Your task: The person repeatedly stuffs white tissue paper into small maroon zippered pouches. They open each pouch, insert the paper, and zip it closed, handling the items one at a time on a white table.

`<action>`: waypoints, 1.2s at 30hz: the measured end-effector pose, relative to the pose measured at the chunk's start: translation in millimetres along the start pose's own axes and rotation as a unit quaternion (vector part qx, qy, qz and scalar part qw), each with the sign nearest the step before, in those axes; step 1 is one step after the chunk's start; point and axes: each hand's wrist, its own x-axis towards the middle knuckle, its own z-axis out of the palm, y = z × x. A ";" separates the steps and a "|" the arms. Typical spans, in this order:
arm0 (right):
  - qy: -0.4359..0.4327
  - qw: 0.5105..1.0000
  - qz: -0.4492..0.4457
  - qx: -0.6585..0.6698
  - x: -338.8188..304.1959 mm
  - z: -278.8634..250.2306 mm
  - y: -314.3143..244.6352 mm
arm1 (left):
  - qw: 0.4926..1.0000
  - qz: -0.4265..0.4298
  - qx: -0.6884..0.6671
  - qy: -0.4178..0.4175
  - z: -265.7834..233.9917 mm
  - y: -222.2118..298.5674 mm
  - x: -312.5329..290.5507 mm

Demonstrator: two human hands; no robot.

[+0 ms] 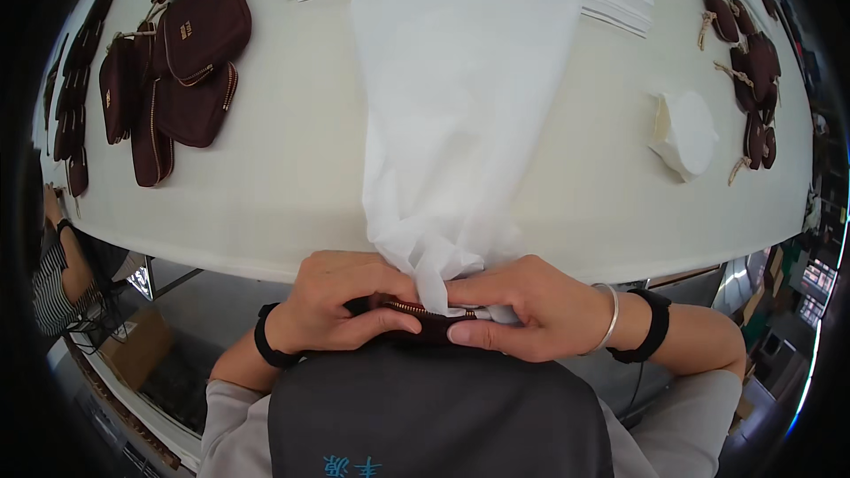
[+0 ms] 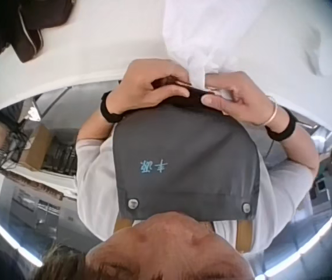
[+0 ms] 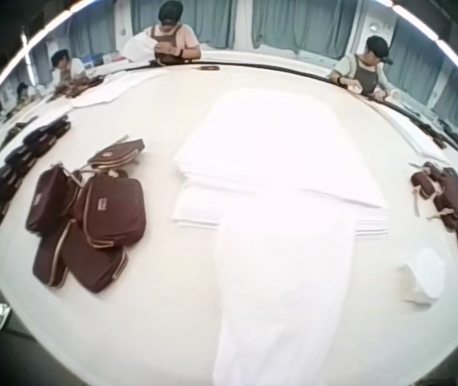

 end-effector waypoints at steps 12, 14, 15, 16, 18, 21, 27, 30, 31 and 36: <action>-0.404 0.908 0.110 0.018 51.1 -7.8 3.9 | 0.999 0.014 -0.023 0.032 3.4 -2.4 1.6; -0.403 0.908 0.118 -0.009 53.9 -5.7 2.4 | 0.998 0.018 -0.032 0.049 5.8 -4.2 0.6; -0.332 0.937 0.105 0.016 51.4 -1.9 1.1 | 0.997 0.020 -0.036 0.059 6.8 -5.3 -0.7; -0.258 0.961 0.092 0.040 44.2 4.7 -0.9 | 0.997 0.028 -0.027 0.063 7.0 -6.1 -2.9; -0.121 0.991 0.046 0.031 31.9 12.1 -2.7 | 0.997 0.043 -0.011 0.070 8.2 -8.2 -8.1; 0.053 0.996 0.004 -0.070 13.7 14.0 -6.7 | 0.999 0.015 0.028 0.038 0.2 -4.6 -15.9; 0.033 0.996 0.071 0.035 8.6 18.2 -9.2 | 0.997 0.053 0.030 0.051 -1.4 -2.9 -15.8; -0.063 0.991 0.076 0.091 10.1 21.5 -4.6 | 0.998 0.023 -0.028 0.058 5.5 -2.9 -21.9; -0.077 0.987 0.089 0.106 12.6 22.0 -7.3 | 0.998 0.021 -0.038 0.049 6.2 -3.3 -23.5; -0.227 0.972 0.015 0.067 28.8 22.8 8.7 | 0.996 0.061 -0.061 0.033 11.7 1.3 -19.9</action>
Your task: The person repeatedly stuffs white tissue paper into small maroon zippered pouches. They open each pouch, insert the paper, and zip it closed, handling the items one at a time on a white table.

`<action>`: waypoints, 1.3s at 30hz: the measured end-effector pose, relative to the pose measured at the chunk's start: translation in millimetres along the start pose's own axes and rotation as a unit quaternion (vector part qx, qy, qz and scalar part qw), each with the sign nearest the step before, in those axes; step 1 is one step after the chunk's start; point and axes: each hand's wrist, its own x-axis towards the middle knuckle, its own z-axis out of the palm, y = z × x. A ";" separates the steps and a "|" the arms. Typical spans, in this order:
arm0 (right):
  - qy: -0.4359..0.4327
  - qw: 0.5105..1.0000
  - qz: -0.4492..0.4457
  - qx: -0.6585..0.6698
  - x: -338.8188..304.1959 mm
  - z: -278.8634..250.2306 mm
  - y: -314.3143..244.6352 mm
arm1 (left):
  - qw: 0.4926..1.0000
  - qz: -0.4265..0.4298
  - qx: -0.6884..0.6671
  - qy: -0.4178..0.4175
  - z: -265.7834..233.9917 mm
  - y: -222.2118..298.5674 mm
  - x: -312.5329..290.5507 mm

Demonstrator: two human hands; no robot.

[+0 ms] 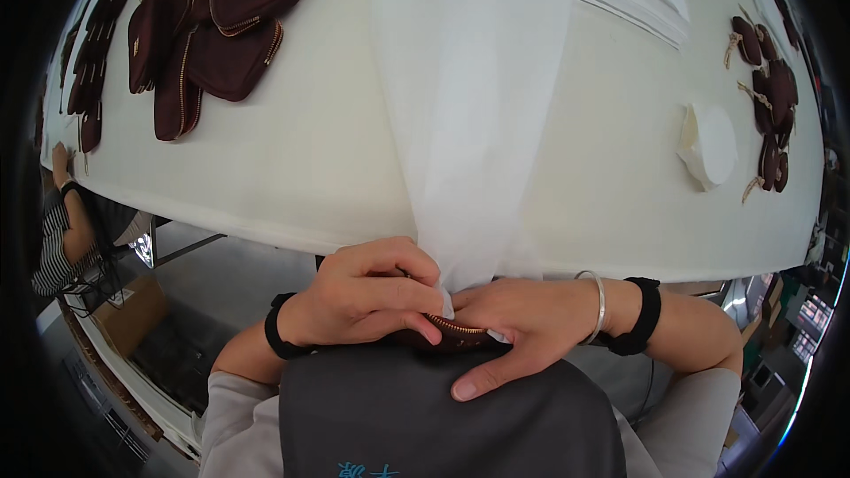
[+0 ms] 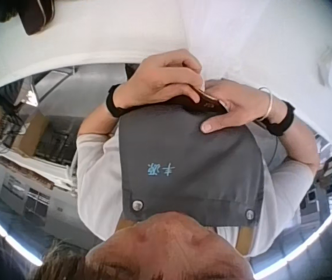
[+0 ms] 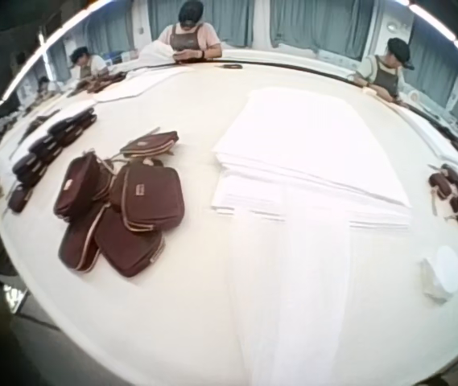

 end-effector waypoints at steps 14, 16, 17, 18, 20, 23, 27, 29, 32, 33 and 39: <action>0.096 0.982 0.094 -0.134 -8.3 -8.1 -38.0 | 0.986 -0.117 -0.017 0.120 -19.4 11.4 11.6; 0.096 0.977 0.082 -0.175 -12.8 -9.0 -38.1 | 0.981 -0.184 0.004 0.062 -16.7 23.9 0.9; 0.090 0.977 0.074 -0.179 -13.9 -8.2 -36.1 | 0.973 -0.232 0.001 0.018 -15.0 29.0 -4.1; 0.085 0.977 0.065 -0.184 -14.6 -8.1 -33.9 | 0.974 -0.226 0.005 0.014 -12.3 28.8 -7.8; 0.083 0.974 0.068 -0.197 -14.7 -6.9 -27.8 | 0.977 -0.214 0.011 0.007 -7.2 21.0 -15.3; 0.084 0.969 0.090 -0.214 -10.3 -5.2 -24.5 | 0.975 -0.219 0.044 0.015 0.1 20.7 -23.2; 0.089 0.971 0.054 -0.216 -2.8 -6.3 -17.6 | 0.958 -0.044 0.272 0.073 3.4 27.1 -22.9; 0.092 0.970 0.045 -0.221 1.3 -7.1 -18.0 | 0.940 0.117 0.317 0.048 3.9 31.3 -9.2; 0.104 0.973 -0.020 -0.203 2.8 -6.8 -16.0 | 0.929 0.163 0.325 -0.060 10.5 32.8 11.5; 0.139 0.969 -0.096 -0.178 5.7 -3.4 1.4 | 0.939 0.117 0.315 -0.073 13.9 35.9 20.2; 0.256 0.933 -0.110 -0.226 -73.0 -7.9 -13.9 | 0.924 0.021 0.356 -0.135 10.3 36.2 26.3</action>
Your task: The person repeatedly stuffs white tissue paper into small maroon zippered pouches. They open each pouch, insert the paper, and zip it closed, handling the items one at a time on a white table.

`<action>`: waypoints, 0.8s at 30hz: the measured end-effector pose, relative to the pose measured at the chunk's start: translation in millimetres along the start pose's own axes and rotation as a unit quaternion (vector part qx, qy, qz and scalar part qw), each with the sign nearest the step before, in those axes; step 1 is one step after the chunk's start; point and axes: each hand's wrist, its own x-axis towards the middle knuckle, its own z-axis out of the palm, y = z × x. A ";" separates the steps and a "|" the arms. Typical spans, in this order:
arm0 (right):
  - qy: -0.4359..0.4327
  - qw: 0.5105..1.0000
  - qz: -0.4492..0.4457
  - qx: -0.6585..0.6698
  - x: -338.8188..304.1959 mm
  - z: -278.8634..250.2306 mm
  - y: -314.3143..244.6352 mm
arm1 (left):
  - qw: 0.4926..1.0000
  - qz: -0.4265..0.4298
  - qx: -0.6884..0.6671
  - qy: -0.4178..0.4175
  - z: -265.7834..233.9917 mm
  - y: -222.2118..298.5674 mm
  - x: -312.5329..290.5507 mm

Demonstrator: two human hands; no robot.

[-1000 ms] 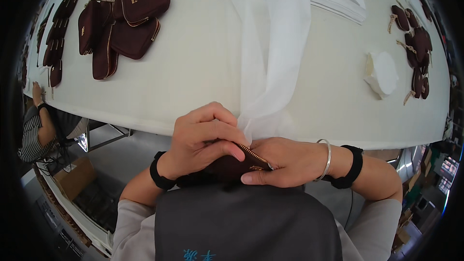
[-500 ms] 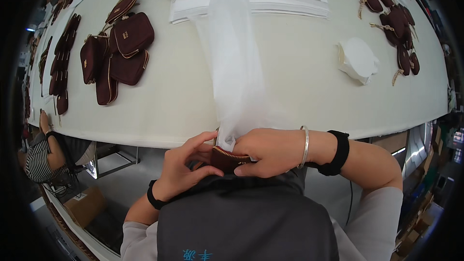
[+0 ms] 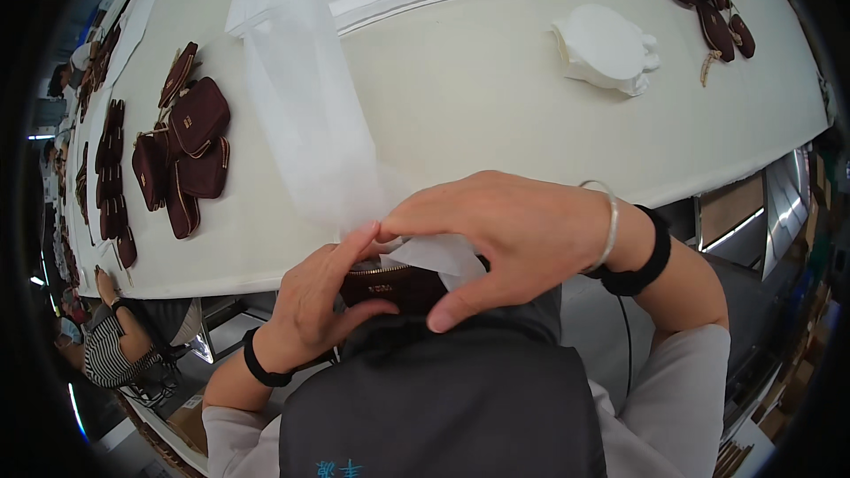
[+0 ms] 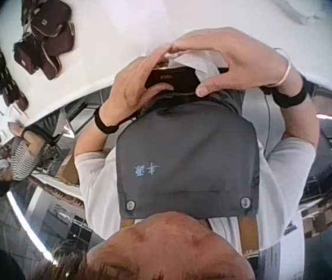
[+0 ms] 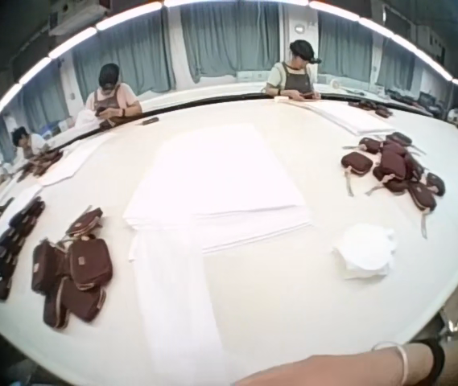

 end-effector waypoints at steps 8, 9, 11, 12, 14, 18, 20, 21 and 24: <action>0.273 0.953 -0.016 -0.131 -42.6 55.1 36.9 | 0.948 -0.149 -0.120 -0.253 -17.1 14.7 45.3; 0.303 0.946 -0.041 -0.106 -40.4 60.1 43.9 | 0.934 -0.164 -0.147 -0.282 -17.9 12.5 52.2; 0.326 0.942 -0.057 -0.057 -34.5 63.8 43.4 | 0.899 -0.194 -0.200 -0.338 -19.2 7.8 62.7; 0.336 0.939 -0.066 -0.032 -30.9 65.3 43.1 | 0.885 -0.200 -0.227 -0.354 -17.6 5.7 63.2; 0.353 0.933 -0.062 -0.019 -25.2 62.5 36.7 | 0.854 -0.213 -0.282 -0.382 -12.9 0.6 60.8; 0.367 0.926 -0.080 -0.016 -6.2 65.3 30.1 | 0.827 -0.233 -0.231 -0.456 -13.5 -2.4 68.3; 0.375 0.922 -0.094 -0.014 -1.7 68.0 29.7 | 0.804 -0.263 -0.180 -0.501 -16.9 -3.6 73.4; 0.379 0.920 -0.102 -0.013 -0.9 68.3 30.4 | 0.825 -0.285 -0.205 -0.442 -17.3 -0.3 73.4; 0.332 0.940 -0.076 -0.030 -6.7 64.4 32.4 | 0.871 -0.329 -0.267 -0.249 -11.0 15.2 63.3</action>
